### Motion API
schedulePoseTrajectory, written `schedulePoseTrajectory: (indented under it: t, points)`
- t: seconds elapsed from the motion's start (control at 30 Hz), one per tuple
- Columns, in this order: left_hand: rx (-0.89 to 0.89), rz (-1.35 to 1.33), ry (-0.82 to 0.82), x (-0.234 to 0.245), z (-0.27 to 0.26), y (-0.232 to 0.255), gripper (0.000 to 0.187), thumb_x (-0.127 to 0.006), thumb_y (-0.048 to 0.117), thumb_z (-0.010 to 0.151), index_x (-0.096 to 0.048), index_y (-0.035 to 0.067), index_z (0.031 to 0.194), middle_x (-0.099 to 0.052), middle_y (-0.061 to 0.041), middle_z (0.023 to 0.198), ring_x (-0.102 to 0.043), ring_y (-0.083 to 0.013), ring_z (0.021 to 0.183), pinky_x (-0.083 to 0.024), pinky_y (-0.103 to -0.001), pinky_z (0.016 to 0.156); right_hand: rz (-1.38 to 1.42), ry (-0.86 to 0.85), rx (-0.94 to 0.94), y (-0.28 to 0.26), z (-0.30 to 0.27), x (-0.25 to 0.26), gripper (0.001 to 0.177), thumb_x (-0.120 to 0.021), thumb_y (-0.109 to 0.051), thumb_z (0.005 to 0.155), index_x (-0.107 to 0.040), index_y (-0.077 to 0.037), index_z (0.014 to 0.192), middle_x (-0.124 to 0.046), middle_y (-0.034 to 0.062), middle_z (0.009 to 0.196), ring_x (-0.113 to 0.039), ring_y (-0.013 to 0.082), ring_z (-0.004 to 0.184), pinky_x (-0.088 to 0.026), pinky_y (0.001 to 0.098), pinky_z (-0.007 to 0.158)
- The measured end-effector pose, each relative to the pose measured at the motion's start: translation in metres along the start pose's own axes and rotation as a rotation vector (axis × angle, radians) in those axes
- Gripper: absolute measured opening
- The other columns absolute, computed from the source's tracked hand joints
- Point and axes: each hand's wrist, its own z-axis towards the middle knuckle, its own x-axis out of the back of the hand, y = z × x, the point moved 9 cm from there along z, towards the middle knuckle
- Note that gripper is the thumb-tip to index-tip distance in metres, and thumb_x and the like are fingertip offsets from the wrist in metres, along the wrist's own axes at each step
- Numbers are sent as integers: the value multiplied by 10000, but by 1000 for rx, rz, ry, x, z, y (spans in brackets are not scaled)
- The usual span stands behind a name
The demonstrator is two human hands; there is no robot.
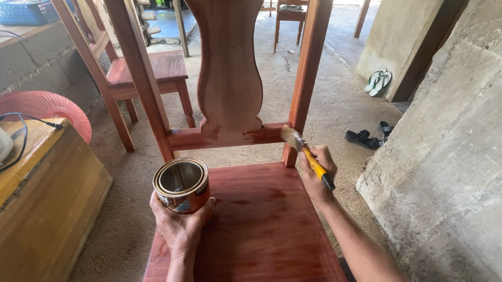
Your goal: Painting or applying varnish to a wooden chair using a brush.
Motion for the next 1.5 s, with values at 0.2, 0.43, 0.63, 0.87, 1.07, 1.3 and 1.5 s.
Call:
schedulePoseTrajectory:
  t: [0.2,0.43,0.63,0.87,1.07,1.3,1.5]
  points:
    - [43,-14,-8,-1,0,-3,1154,-985,303,511,-377,11,1448,-556,-153,1347,-594,-283,1239,-491,-410,1084,-343,207,157,-29,-10,4,186,-713,-63,999,-534,-53,948,-607,84,866,-577,106,629,-511,251,454]
    - [-16,34,-1,-1,2,-1,1176,-1006,313,497,-378,3,1442,-510,-190,1363,-568,-313,1249,-484,-425,1079,-217,-5,164,-42,-13,-53,157,-684,-107,1011,-550,-71,938,-624,69,849,-591,100,607,-533,232,437]
    - [-11,14,6,-1,4,-3,1181,-996,315,498,-371,0,1448,-507,-190,1367,-554,-312,1259,-471,-438,1096,182,-72,-259,-42,56,-12,192,-665,-181,1013,-646,-11,927,-717,119,828,-684,100,596,-587,204,444]
    - [-20,48,41,1,4,-3,1169,-1006,311,468,-404,5,1422,-521,-195,1356,-551,-343,1260,-469,-445,1081,10,-303,-651,-9,140,-47,180,-736,-126,916,-718,37,991,-741,123,766,-724,124,570,-611,212,460]
    - [-10,12,71,-3,1,-6,1155,-1000,303,476,-408,16,1425,-542,-204,1344,-572,-366,1234,-484,-458,1051,-315,-497,-792,5,147,-49,246,-821,-130,830,-707,58,940,-750,147,783,-718,155,583,-619,261,480]
    - [-59,-64,77,-8,-3,14,1088,-997,283,509,-436,31,1406,-592,-204,1282,-590,-396,1202,-496,-487,1027,-867,-541,-454,-41,183,-50,320,-903,-224,767,-734,5,911,-755,173,792,-698,223,611,-571,317,574]
    - [1,-114,-5,-18,-11,11,1133,-1006,291,481,-417,14,1409,-577,-216,1283,-580,-418,1189,-503,-508,989,-379,-438,-786,0,159,-54,215,-808,-152,858,-708,20,938,-736,126,756,-712,135,550,-638,260,507]
